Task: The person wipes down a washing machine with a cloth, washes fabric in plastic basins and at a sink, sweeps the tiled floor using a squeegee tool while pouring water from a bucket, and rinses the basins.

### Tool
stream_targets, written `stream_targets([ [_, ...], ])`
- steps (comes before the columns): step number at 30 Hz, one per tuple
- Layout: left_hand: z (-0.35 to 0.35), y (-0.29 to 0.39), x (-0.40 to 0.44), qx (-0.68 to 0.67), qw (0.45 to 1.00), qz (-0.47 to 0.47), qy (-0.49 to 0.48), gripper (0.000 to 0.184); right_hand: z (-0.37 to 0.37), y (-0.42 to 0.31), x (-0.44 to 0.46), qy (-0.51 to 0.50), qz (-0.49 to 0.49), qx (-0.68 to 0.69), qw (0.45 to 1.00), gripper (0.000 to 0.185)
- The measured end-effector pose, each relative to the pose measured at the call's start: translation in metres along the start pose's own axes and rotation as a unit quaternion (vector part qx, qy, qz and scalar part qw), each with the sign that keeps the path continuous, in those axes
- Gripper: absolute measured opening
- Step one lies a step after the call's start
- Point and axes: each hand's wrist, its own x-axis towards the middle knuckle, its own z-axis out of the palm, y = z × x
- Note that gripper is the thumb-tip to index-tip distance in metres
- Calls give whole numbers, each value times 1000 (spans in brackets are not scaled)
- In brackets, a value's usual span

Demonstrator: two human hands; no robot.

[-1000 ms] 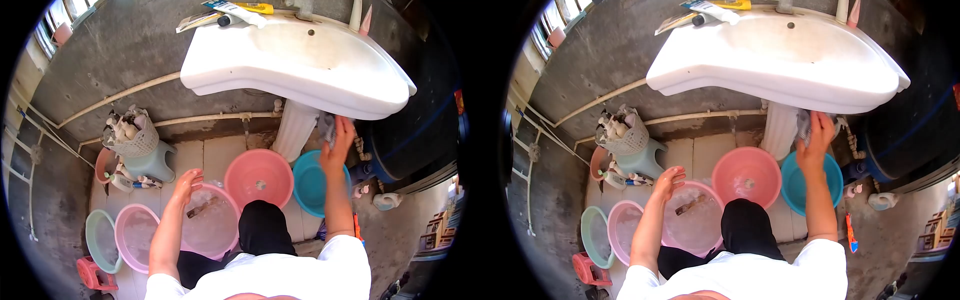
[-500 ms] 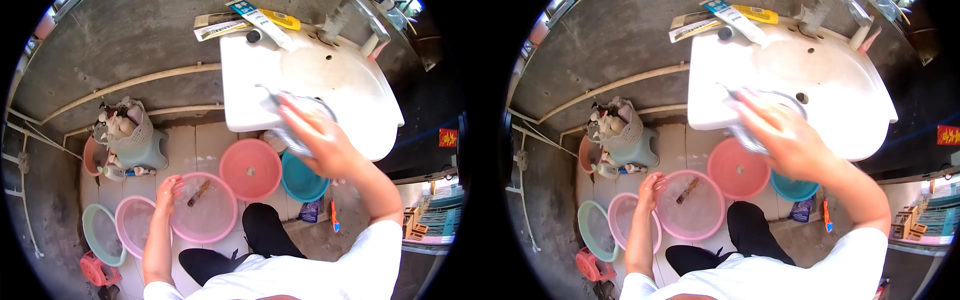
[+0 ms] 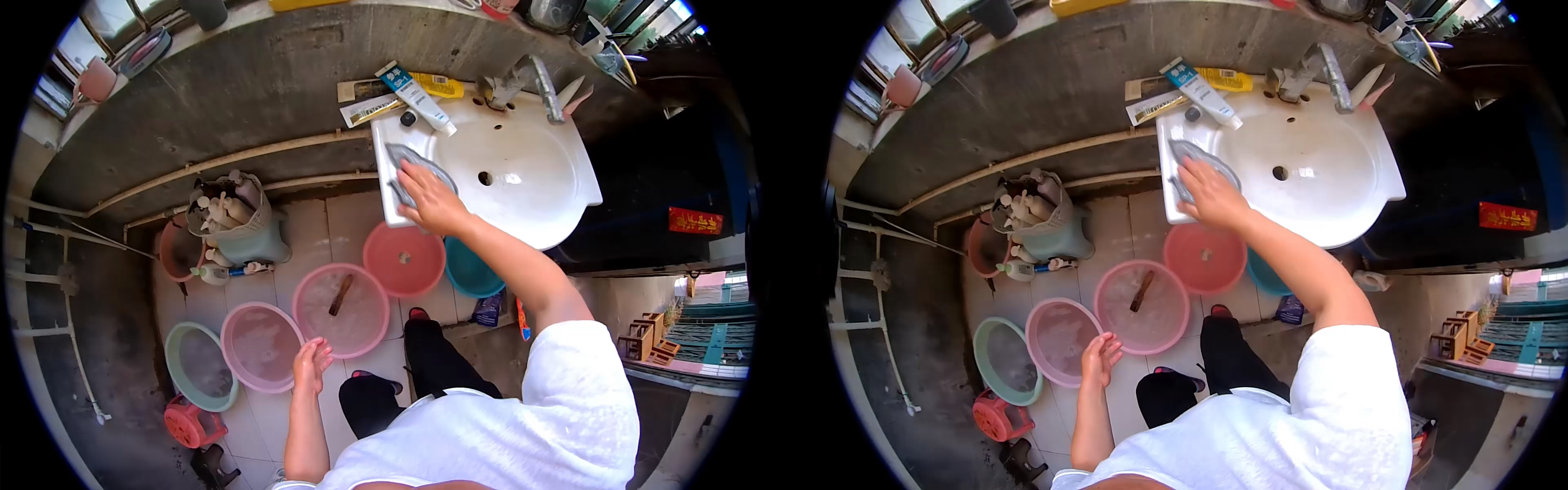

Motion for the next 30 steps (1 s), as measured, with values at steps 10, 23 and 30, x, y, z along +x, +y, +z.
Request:
stream_targets([
  [10, 6, 47, -71, 52, 995, 7, 88, 22, -7, -11, 9, 5, 91, 9, 996, 50],
  [23, 72, 42, -133, 19, 983, 59, 172, 27, -163, 95, 35, 89, 142, 306, 937, 34],
  [30, 71, 8, -155, -24, 970, 55, 237, 28, -253, 189, 37, 222, 261, 593, 728, 30],
])
